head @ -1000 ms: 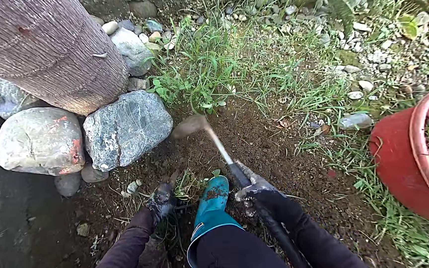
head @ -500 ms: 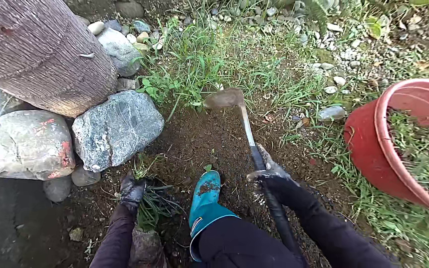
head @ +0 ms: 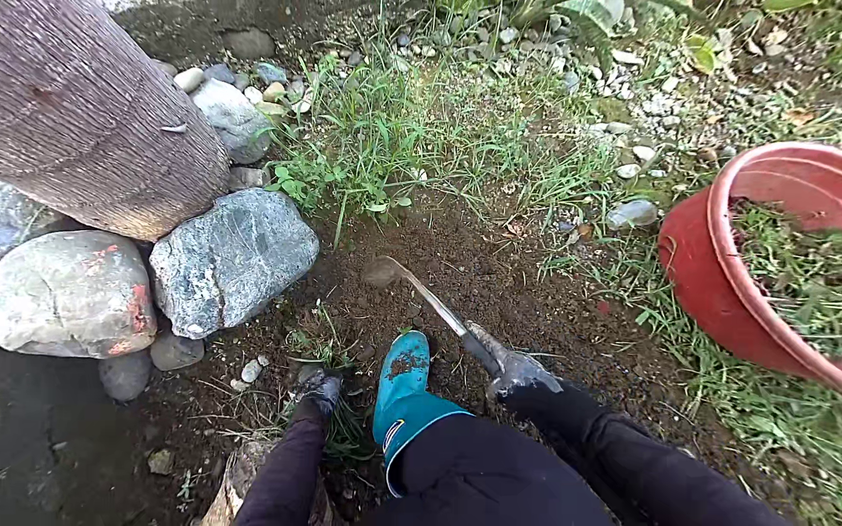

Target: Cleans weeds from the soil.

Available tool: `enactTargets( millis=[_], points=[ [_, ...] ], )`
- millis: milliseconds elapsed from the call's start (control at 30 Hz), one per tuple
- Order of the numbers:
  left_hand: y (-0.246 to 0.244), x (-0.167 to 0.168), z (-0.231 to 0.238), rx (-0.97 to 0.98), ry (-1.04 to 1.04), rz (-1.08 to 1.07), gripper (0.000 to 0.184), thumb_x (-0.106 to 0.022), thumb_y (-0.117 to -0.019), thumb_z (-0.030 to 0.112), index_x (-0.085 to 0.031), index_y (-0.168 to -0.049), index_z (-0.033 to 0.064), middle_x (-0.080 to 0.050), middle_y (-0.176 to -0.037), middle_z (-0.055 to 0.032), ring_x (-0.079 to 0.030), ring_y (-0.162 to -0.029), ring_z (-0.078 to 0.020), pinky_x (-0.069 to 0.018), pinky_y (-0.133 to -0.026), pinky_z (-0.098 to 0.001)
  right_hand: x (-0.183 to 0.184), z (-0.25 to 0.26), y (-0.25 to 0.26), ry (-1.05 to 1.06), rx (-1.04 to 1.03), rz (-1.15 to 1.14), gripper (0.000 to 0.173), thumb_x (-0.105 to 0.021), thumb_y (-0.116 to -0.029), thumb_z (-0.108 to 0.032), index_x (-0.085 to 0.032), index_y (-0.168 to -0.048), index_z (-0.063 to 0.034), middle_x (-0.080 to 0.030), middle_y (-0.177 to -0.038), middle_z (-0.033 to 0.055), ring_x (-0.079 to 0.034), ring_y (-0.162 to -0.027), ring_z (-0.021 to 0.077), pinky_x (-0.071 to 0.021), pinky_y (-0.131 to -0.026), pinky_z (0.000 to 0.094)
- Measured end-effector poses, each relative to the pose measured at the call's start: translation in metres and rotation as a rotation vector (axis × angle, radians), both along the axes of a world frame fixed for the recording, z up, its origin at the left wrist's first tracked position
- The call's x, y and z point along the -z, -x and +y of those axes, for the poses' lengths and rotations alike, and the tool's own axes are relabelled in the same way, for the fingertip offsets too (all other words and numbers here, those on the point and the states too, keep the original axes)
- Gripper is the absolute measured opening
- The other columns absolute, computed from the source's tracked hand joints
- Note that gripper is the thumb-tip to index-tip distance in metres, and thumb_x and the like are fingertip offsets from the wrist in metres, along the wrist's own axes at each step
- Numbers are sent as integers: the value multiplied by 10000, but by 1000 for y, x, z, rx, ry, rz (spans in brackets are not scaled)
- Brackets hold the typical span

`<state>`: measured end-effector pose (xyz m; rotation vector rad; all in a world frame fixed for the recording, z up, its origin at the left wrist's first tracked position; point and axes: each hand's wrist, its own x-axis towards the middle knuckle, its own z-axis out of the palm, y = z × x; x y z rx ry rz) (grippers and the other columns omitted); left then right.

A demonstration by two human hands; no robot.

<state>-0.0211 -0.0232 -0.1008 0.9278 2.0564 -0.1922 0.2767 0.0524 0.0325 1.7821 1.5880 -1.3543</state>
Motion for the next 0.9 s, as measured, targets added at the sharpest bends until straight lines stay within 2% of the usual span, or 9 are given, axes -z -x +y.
enactTargets(
  millis=[100,233,333,400,500,600,700,800,900],
  points=[
    [11,-9,-2,-272,-331,-141,551,-695,-968,207,-522,-1406,-79,-561,-1411,-295,-525,-1358,-378,-408,-1155,-501,-25,4,-18,-80,-34,5,1014,-751,-865,-89,-136,-1653,-258,-608,-1327,285,-629,-1144,474,-476,-962,669],
    [22,-70,19,-340,-792,-354,531,-689,-873,10,-509,-1358,-109,-645,-1239,-208,-634,-1138,-159,-511,-1015,-310,-61,-4,-68,-245,209,116,1077,-784,-756,-120,-199,-1642,-298,-649,-1155,284,-656,-844,433,-527,-711,641],
    [41,-74,37,6,-575,-234,506,-636,-1000,140,-510,-1422,-107,-572,-1431,-262,-524,-1381,-279,-375,-1188,-396,-73,-19,-100,-299,359,145,1111,-786,-711,-138,-200,-1637,-317,-644,-1118,251,-627,-734,354,-524,-615,569],
    [45,-69,50,162,-336,-133,472,-555,-1067,264,-537,-1452,-8,-561,-1479,-208,-504,-1415,-296,-369,-1188,-458,-73,-28,-116,-330,412,123,1127,-786,-701,-134,-194,-1639,-330,-645,-1085,263,-616,-679,353,-517,-581,568],
    [11,-41,80,365,-326,-185,566,-667,-975,256,-527,-1447,-24,-518,-1503,-241,-460,-1435,-370,-347,-1203,-521,-64,-51,-145,-310,491,86,1154,-783,-683,-163,-168,-1638,-366,-637,-1077,242,-584,-639,314,-501,-549,536],
    [-40,-13,92,564,-212,-64,651,-701,-928,238,-488,-1502,15,-357,-1617,-251,-273,-1517,-461,-189,-1227,-660,-51,-63,-167,-299,480,9,1140,-770,-707,-111,-162,-1644,-335,-627,-1166,294,-630,-748,396,-516,-619,600],
    [-66,-23,67,557,-274,-188,615,-699,-931,215,-513,-1475,-4,-474,-1534,-255,-417,-1453,-414,-331,-1197,-575,-45,-67,-172,-279,461,-105,1072,-739,-779,-44,-161,-1646,-297,-619,-1180,322,-645,-821,435,-516,-682,634],
    [-59,-47,30,471,-381,-404,625,-721,-909,147,-506,-1465,-43,-481,-1508,-287,-453,-1427,-399,-354,-1198,-521,-37,-68,-177,-256,412,-192,1067,-740,-806,-30,-143,-1648,-298,-612,-1201,342,-646,-869,479,-515,-718,661],
    [-18,-46,4,268,-555,-330,712,-772,-855,133,-495,-1505,53,-483,-1514,-258,-500,-1394,-364,-420,-1165,-486,-31,-71,-179,-260,357,-251,1062,-739,-810,-38,-144,-1648,-306,-600,-1241,354,-637,-959,517,-495,-774,702]
  ],
)
